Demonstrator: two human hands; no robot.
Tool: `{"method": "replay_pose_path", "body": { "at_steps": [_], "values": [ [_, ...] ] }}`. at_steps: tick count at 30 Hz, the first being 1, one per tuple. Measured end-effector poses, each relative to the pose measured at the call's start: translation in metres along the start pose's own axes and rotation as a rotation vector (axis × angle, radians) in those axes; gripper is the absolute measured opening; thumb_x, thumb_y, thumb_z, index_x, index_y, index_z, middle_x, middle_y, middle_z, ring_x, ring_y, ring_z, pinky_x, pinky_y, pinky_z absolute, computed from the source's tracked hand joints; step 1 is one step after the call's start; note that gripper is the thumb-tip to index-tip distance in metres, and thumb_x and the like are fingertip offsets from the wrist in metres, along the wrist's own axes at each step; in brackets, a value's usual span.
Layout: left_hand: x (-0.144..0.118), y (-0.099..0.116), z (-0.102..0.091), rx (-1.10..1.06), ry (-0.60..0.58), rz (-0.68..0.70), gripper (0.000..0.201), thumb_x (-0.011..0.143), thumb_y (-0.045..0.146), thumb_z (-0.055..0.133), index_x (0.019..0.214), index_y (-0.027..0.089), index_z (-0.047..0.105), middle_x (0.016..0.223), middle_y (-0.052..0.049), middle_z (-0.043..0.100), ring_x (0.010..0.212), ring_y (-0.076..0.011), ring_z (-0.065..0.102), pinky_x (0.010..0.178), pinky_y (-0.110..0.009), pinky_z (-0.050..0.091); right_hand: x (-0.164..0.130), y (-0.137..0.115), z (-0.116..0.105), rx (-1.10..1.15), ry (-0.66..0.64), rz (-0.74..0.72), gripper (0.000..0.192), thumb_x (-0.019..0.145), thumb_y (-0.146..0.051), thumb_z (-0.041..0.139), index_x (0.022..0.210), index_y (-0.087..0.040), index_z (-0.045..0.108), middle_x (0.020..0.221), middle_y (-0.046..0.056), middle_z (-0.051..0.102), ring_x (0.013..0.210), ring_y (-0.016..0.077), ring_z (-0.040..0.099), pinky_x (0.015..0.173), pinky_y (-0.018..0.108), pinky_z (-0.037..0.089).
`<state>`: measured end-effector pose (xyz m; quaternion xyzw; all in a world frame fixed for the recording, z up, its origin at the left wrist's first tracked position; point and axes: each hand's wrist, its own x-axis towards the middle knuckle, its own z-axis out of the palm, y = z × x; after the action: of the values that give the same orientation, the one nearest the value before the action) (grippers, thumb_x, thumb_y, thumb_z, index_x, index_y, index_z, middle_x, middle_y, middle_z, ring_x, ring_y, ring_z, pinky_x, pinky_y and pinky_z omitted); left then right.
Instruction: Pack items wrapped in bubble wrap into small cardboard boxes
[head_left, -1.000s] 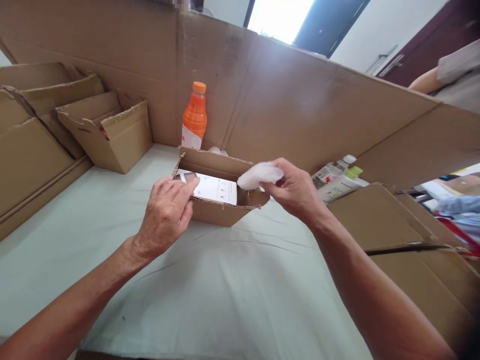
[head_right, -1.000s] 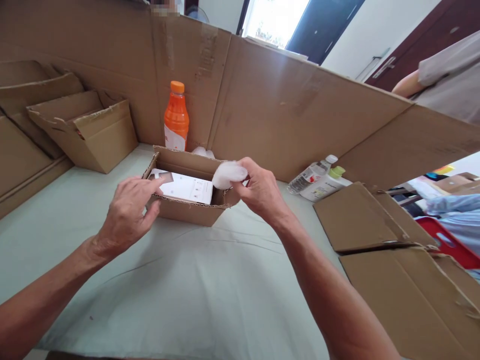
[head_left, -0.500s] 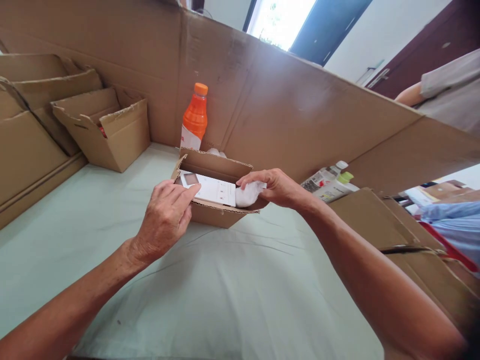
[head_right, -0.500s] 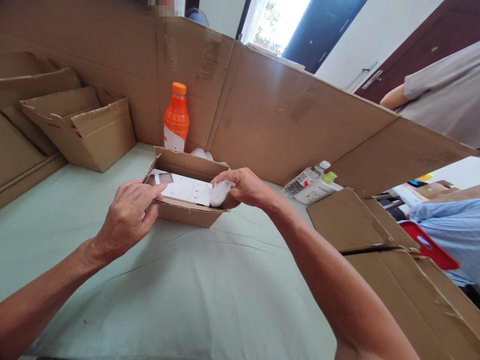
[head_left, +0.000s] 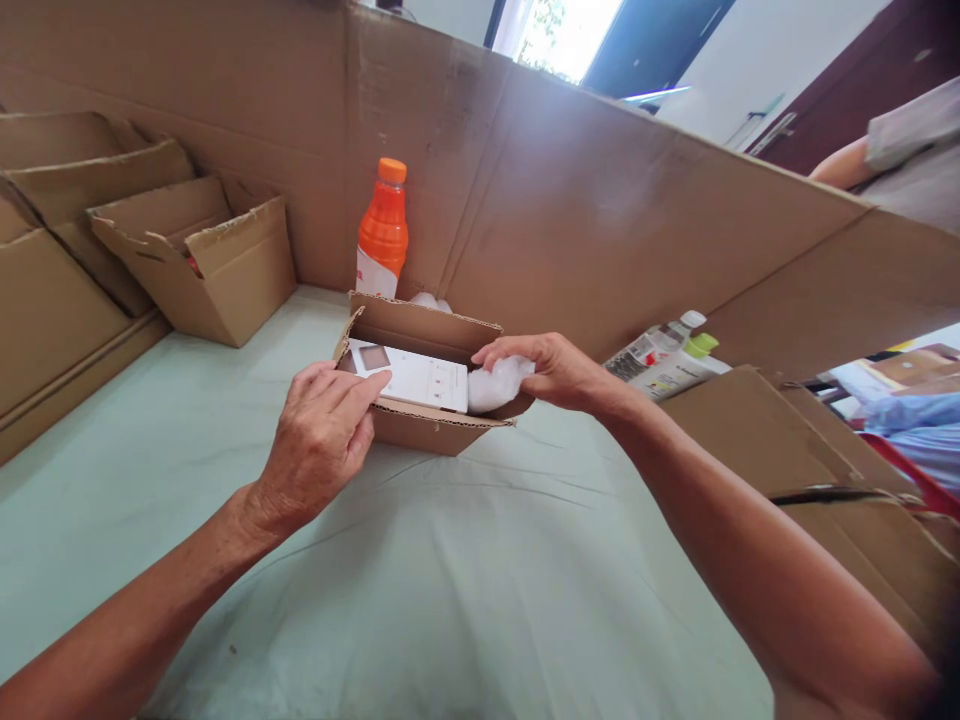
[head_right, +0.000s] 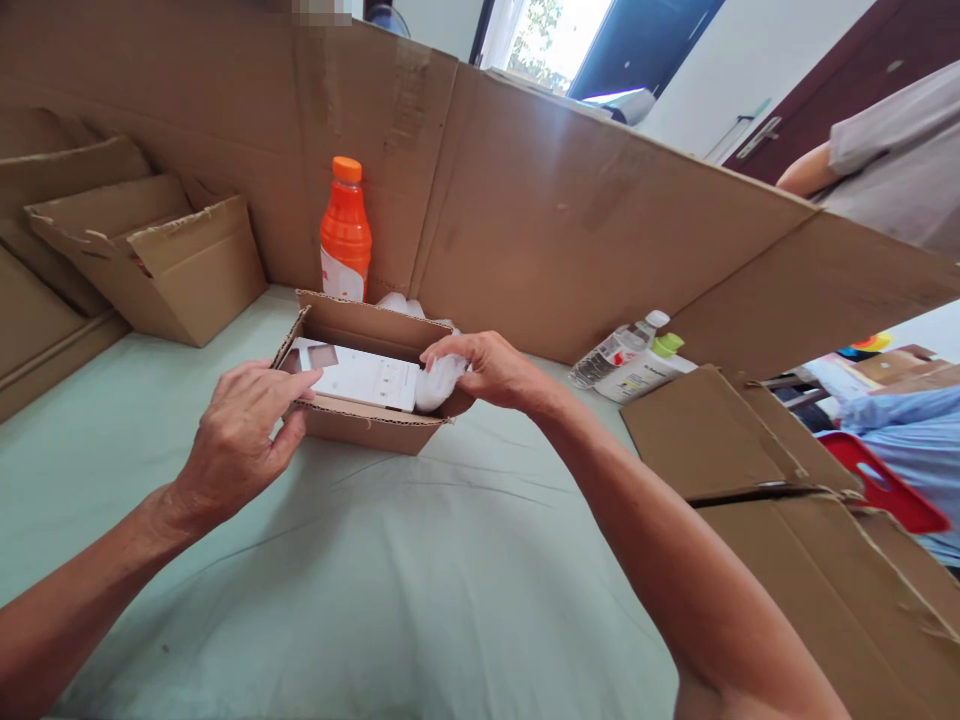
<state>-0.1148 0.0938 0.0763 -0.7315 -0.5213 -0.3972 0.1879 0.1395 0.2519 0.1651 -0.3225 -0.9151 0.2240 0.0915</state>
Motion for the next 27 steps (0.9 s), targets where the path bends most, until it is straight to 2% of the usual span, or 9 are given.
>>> {"method": "replay_pose_path", "body": {
  "at_steps": [2,6,10,13,15,17,20,27],
  "values": [
    [0.000,0.000,-0.001,0.007,-0.003,0.008,0.039,0.088,0.003,0.052,0.123,0.016,0.059,0.094,-0.007,0.071,0.091,-0.0243,0.064,0.101,-0.048,0.049,-0.001,0.001,0.001,-0.009,0.006,0.000,0.047,0.063,-0.001,0.046,0.093,-0.022,0.076,0.108,-0.002,0.078,0.096,0.0172,0.071,0.077,0.025,0.050],
    [0.000,0.001,-0.001,0.009,0.001,0.005,0.038,0.088,0.003,0.053,0.124,0.015,0.059,0.096,-0.008,0.071,0.092,-0.0249,0.064,0.101,-0.049,0.049,0.001,0.003,0.011,-0.119,-0.115,0.056,0.046,0.065,0.001,0.049,0.094,-0.022,0.076,0.097,-0.001,0.078,0.088,0.0169,0.070,0.075,0.025,0.048],
    [-0.001,0.002,-0.002,0.016,-0.002,0.003,0.038,0.089,0.004,0.052,0.124,0.016,0.059,0.095,-0.008,0.071,0.091,-0.0244,0.065,0.101,-0.049,0.049,0.001,-0.001,0.011,-0.189,-0.199,-0.031,0.044,0.070,-0.003,0.051,0.102,-0.023,0.074,0.105,0.001,0.077,0.094,0.0199,0.069,0.084,0.030,0.048],
    [-0.001,0.002,-0.003,0.014,-0.013,0.000,0.039,0.089,0.005,0.052,0.125,0.018,0.058,0.095,-0.006,0.072,0.091,-0.0237,0.065,0.101,-0.048,0.049,-0.007,-0.005,0.003,-0.258,-0.121,-0.094,0.049,0.070,-0.008,0.055,0.113,-0.025,0.072,0.117,0.003,0.075,0.107,0.0249,0.067,0.096,0.039,0.044],
    [-0.001,0.002,-0.003,0.018,-0.016,0.000,0.039,0.089,0.005,0.051,0.125,0.019,0.058,0.096,-0.006,0.072,0.091,-0.0239,0.065,0.101,-0.048,0.049,-0.012,-0.004,0.000,-0.290,-0.050,-0.079,0.049,0.072,-0.011,0.057,0.117,-0.026,0.071,0.118,0.004,0.075,0.107,0.0258,0.066,0.099,0.042,0.042],
    [0.001,0.002,-0.003,0.021,-0.013,-0.004,0.040,0.089,0.006,0.051,0.126,0.019,0.058,0.095,-0.006,0.071,0.091,-0.0243,0.065,0.101,-0.048,0.049,-0.015,-0.001,0.000,-0.306,-0.018,-0.063,0.041,0.076,-0.014,0.058,0.112,-0.026,0.073,0.113,0.003,0.076,0.103,0.0247,0.067,0.100,0.043,0.041],
    [0.002,0.003,-0.001,0.017,0.004,-0.012,0.042,0.089,0.007,0.051,0.128,0.021,0.058,0.093,-0.005,0.070,0.090,-0.0247,0.064,0.101,-0.048,0.048,-0.012,0.005,0.008,-0.304,-0.037,-0.078,0.031,0.078,-0.014,0.060,0.099,-0.028,0.077,0.104,0.000,0.079,0.103,0.0237,0.068,0.103,0.043,0.039],
    [0.003,0.002,0.000,0.019,-0.005,-0.009,0.044,0.089,0.007,0.051,0.130,0.022,0.058,0.092,-0.005,0.069,0.091,-0.0250,0.063,0.100,-0.048,0.048,-0.001,0.005,0.024,-0.312,-0.135,-0.102,0.032,0.083,-0.008,0.054,0.090,-0.027,0.079,0.098,0.001,0.080,0.127,0.0282,0.062,0.108,0.049,0.033]
  ]
}}
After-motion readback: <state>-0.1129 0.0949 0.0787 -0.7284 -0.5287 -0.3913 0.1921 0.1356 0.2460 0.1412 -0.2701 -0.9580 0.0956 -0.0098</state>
